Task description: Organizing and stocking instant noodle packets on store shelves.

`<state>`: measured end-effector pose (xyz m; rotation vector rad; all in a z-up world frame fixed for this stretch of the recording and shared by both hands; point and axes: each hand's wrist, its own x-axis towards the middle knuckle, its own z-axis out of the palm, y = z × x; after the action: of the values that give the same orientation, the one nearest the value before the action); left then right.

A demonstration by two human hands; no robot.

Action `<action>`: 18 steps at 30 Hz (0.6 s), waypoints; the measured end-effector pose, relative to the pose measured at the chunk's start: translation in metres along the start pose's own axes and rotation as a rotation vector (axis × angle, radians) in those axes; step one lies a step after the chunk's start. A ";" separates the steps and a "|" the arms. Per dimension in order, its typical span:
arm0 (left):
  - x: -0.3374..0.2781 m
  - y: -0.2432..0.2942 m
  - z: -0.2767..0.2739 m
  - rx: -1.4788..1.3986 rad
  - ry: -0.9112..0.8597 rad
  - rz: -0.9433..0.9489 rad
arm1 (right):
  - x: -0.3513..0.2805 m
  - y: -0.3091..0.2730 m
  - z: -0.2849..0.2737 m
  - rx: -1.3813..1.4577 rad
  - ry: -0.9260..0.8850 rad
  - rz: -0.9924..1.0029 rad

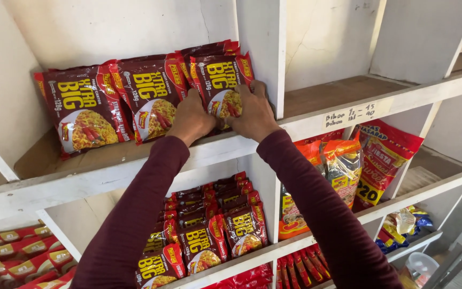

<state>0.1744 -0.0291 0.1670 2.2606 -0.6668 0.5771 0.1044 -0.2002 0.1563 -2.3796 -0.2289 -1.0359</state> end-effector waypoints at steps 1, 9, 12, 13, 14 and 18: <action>-0.004 0.004 -0.002 0.001 -0.003 -0.006 | 0.001 -0.002 -0.001 0.003 -0.005 0.002; -0.055 0.056 -0.030 0.357 0.071 -0.054 | -0.013 0.013 0.011 0.038 0.340 -0.194; -0.098 0.072 -0.026 0.362 0.121 -0.042 | -0.028 0.013 0.012 0.135 0.525 -0.396; -0.107 0.066 -0.015 0.365 0.119 -0.053 | -0.039 0.012 0.010 0.142 0.517 -0.395; -0.116 0.061 -0.004 0.398 0.202 0.051 | -0.050 0.010 0.008 0.145 0.498 -0.463; -0.141 0.027 0.036 0.477 0.584 0.448 | -0.141 0.016 -0.002 0.132 0.493 -0.539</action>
<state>0.0574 -0.0309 0.0767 2.1732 -0.7857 1.6874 0.0114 -0.2072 0.0489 -1.9022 -0.7509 -1.7499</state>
